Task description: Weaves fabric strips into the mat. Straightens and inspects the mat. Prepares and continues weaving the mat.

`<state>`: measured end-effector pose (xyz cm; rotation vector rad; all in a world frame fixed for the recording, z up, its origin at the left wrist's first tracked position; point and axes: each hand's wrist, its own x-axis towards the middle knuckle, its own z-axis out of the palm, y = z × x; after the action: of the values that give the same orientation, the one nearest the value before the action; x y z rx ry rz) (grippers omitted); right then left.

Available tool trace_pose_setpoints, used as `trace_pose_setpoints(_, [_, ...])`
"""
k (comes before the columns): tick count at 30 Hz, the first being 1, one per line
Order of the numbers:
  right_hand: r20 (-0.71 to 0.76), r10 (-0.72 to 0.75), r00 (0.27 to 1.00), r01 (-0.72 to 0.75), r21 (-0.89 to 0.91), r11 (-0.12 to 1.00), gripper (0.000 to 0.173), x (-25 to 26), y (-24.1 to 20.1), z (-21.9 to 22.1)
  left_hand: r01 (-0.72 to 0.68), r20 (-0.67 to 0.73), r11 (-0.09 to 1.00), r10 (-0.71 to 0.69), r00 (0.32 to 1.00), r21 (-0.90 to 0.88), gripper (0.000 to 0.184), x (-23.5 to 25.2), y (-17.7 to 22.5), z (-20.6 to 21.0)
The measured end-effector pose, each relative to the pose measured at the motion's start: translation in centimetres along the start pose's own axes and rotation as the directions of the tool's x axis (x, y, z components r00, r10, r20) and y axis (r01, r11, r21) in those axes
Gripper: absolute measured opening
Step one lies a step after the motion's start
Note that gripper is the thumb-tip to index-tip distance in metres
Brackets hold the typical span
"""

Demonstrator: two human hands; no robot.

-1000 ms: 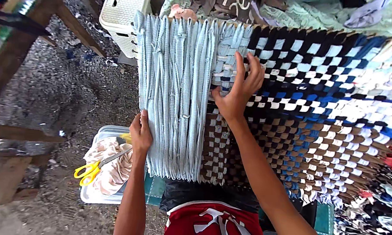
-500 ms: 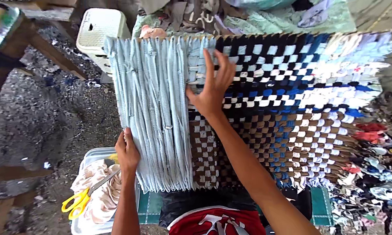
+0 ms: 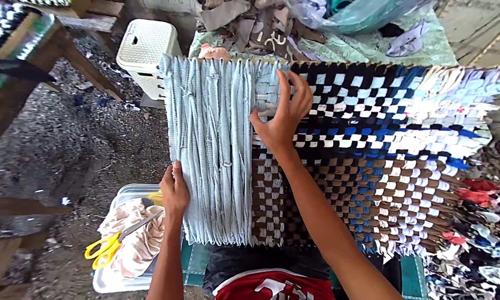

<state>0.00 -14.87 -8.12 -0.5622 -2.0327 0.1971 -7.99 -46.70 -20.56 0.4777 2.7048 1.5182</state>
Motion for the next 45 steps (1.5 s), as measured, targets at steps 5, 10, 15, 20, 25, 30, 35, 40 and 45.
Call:
trace_pose_setpoints(5, [0.04,-0.011,0.999,0.015,-0.086,0.996,0.086,1.4,0.0,1.0,-0.017,0.004,1.0,0.017,1.0,0.001,0.06,0.1,-0.2,-0.2])
trace_pose_setpoints(10, [0.062,-0.041,0.997,0.042,-0.004,0.999,0.078,1.5,2.2,-0.3,-0.001,0.003,1.0,0.001,1.0,-0.003,0.059,0.1,-0.2,-0.3])
trace_pose_setpoints(15, [0.053,-0.025,0.998,0.022,0.051,0.998,0.073,1.6,2.2,-0.3,-0.016,0.003,1.0,0.016,1.0,0.006,0.058,0.2,-0.3,0.0])
trace_pose_setpoints(20, [-0.092,0.067,0.993,-0.073,-0.053,0.996,0.084,2.9,0.2,0.8,-0.004,0.007,1.0,0.004,1.0,0.021,0.061,0.2,-0.2,-0.1])
trace_pose_setpoints(25, [-0.126,0.12,0.985,-0.139,-0.157,0.978,0.089,3.6,0.4,1.8,-0.03,0.007,1.0,0.03,1.0,0.002,0.058,0.3,-0.1,-0.3])
trace_pose_setpoints(30, [-0.102,0.074,0.992,-0.087,-0.131,0.988,0.081,4.0,1.8,0.9,-0.032,0.009,0.999,0.032,0.999,-0.006,0.057,0.3,0.2,-0.4])
trace_pose_setpoints(35, [-0.052,0.037,0.998,-0.034,0.062,0.998,0.07,3.7,3.0,-0.3,-0.001,-0.017,1.0,0.002,1.0,0.011,0.059,0.3,-0.2,-0.1])
trace_pose_setpoints(40, [-0.065,0.074,0.995,-0.078,-0.067,0.995,0.091,3.9,1.5,0.3,-0.12,-0.219,0.945,0.192,0.957,0.306,0.061,-0.6,4.6,-0.5])
trace_pose_setpoints(45, [-0.052,0.084,0.995,-0.09,-0.119,0.989,0.084,3.9,1.3,1.3,-0.488,-0.037,0.825,0.519,0.854,0.284,0.057,-3.0,16.3,3.2])
